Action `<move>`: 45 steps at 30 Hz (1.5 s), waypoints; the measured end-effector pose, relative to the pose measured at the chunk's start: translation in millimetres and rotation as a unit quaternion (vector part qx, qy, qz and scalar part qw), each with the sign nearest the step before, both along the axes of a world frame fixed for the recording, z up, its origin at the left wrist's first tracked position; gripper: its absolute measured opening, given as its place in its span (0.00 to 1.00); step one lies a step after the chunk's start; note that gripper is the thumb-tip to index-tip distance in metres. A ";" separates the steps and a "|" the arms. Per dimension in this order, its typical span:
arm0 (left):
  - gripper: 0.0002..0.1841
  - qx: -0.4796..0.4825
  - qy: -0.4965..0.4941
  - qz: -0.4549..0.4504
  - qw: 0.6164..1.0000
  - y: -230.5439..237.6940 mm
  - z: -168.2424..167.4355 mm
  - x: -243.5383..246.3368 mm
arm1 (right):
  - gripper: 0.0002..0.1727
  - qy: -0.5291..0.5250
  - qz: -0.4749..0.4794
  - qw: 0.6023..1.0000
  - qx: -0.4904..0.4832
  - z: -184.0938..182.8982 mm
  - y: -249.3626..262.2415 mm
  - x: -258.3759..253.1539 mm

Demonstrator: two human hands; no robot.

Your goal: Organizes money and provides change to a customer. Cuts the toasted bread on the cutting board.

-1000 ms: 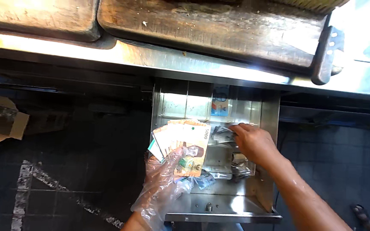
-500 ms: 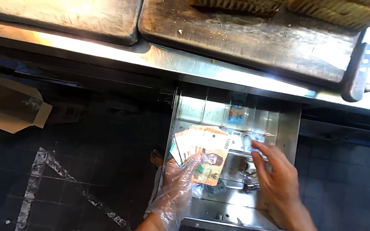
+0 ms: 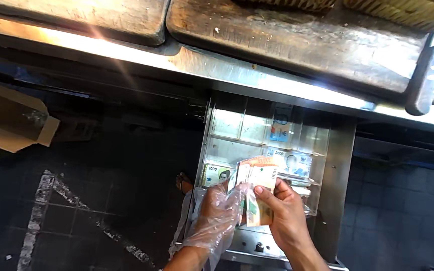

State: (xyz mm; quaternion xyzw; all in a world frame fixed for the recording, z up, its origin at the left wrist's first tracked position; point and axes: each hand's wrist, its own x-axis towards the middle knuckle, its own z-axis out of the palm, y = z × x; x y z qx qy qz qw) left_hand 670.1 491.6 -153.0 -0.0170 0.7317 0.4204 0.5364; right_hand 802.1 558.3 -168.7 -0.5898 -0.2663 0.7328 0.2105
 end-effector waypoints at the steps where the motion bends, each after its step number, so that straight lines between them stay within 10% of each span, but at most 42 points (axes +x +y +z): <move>1: 0.08 0.008 -0.013 0.036 0.999 1.1 -0.3 0.2 | 0.14 0.000 -0.011 1.000 -0.006 0.5 0.4 -0.6; 36: 0.24 0.061 -0.140 0.169 0.974 -12.0 7.6 -27.7 | 0.09 0.137 -0.044 0.973 -0.181 -16.7 6.2 -3.9; 45: 0.22 0.075 -0.026 0.144 0.986 -14.3 5.9 -23.2 | 0.09 0.150 -0.046 0.971 -0.178 -17.1 5.0 -7.5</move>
